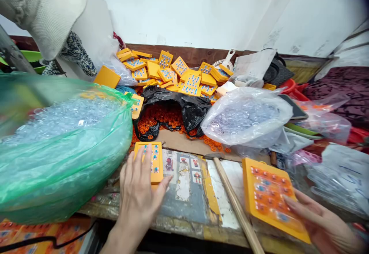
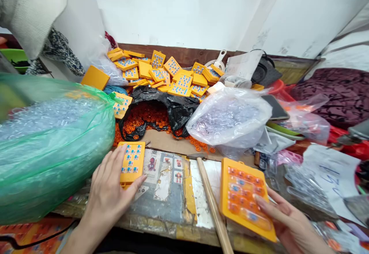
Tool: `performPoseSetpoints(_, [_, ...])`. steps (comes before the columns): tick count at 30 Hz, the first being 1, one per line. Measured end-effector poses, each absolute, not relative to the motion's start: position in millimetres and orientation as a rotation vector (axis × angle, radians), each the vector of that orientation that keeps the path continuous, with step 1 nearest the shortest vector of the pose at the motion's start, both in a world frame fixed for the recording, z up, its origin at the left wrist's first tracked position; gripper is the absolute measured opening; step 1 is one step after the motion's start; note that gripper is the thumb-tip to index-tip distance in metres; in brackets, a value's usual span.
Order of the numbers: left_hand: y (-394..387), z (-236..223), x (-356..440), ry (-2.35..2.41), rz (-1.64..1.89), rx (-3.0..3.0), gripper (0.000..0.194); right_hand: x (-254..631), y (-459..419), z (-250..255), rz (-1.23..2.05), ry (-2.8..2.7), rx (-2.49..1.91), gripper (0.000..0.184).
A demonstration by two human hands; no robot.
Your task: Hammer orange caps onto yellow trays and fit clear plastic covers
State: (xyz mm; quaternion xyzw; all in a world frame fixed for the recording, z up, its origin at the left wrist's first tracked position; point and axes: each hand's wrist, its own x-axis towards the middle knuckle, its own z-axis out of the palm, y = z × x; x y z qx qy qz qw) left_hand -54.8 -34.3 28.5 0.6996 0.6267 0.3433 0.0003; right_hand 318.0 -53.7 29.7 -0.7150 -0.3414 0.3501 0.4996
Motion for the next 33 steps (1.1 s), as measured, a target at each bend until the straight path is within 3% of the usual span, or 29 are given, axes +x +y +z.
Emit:
performPoseSetpoints(2, [-19.5,32.7,-61.9,2.173,0.775,2.101,0.087,352.5,-47.4,17.8,1.154,-0.603,-1.711,0.031])
performPoseSetpoints(4, [-10.2,37.7,-59.2,2.228,0.542,1.979,0.090,373.4,-41.6,8.0,1.241,-0.500,-1.755,0.030])
performPoseSetpoints(6, [-7.0,41.8,-51.7,2.259,0.429,1.935,0.089,376.7,-38.1,3.8,1.010,-0.630,-1.956,0.033])
performPoseSetpoints(8, [-7.7,42.3,-45.0,2.277,0.407,1.977,0.087,360.1,-38.0,5.5,0.542,-0.965,-2.124,0.044])
performPoseSetpoints(11, [-11.9,38.1,-41.6,2.264,0.477,2.073,0.085,303.1,-41.6,14.9,0.045,-1.442,-1.909,0.063])
performPoseSetpoints(13, [-16.6,38.5,-42.8,2.208,0.569,2.172,0.086,256.5,-40.6,23.6,0.269,-1.535,-1.691,0.054])
performPoseSetpoints(15, [-24.2,47.3,-43.9,1.988,0.651,2.381,0.090,217.1,-33.7,33.8,0.698,-1.562,-1.574,0.053])
performPoseSetpoints(18, [-38.8,74.7,-42.5,1.244,0.554,2.742,0.098,185.7,-19.3,50.7,1.210,-1.363,-1.355,0.067])
performPoseSetpoints(20, [-42.8,92.5,-41.3,0.851,0.384,2.840,0.098,180.1,-14.2,59.4,1.534,-1.263,-1.259,0.067])
performPoseSetpoints(23, [-23.4,100.6,-46.0,0.839,0.323,2.861,0.097,178.8,-18.9,60.4,1.756,-0.917,-1.298,0.060])
performPoseSetpoints(25, [8.0,92.0,-54.2,1.137,0.409,2.771,0.086,176.1,-28.1,51.8,1.637,-0.583,-1.360,0.070])
performPoseSetpoints(28, [63.1,69.1,-66.4,1.734,0.453,2.473,0.037,166.9,-45.0,28.9,1.411,-0.380,-1.368,0.085])
performPoseSetpoints(29, [78.0,61.3,-68.9,1.815,0.442,2.419,0.028,163.2,-50.5,19.7,1.382,-0.410,-1.372,0.086])
performPoseSetpoints(33, [104.6,40.9,-71.5,1.949,0.461,2.341,0.016,154.7,-67.8,-17.8,1.136,-0.860,-1.572,0.078])
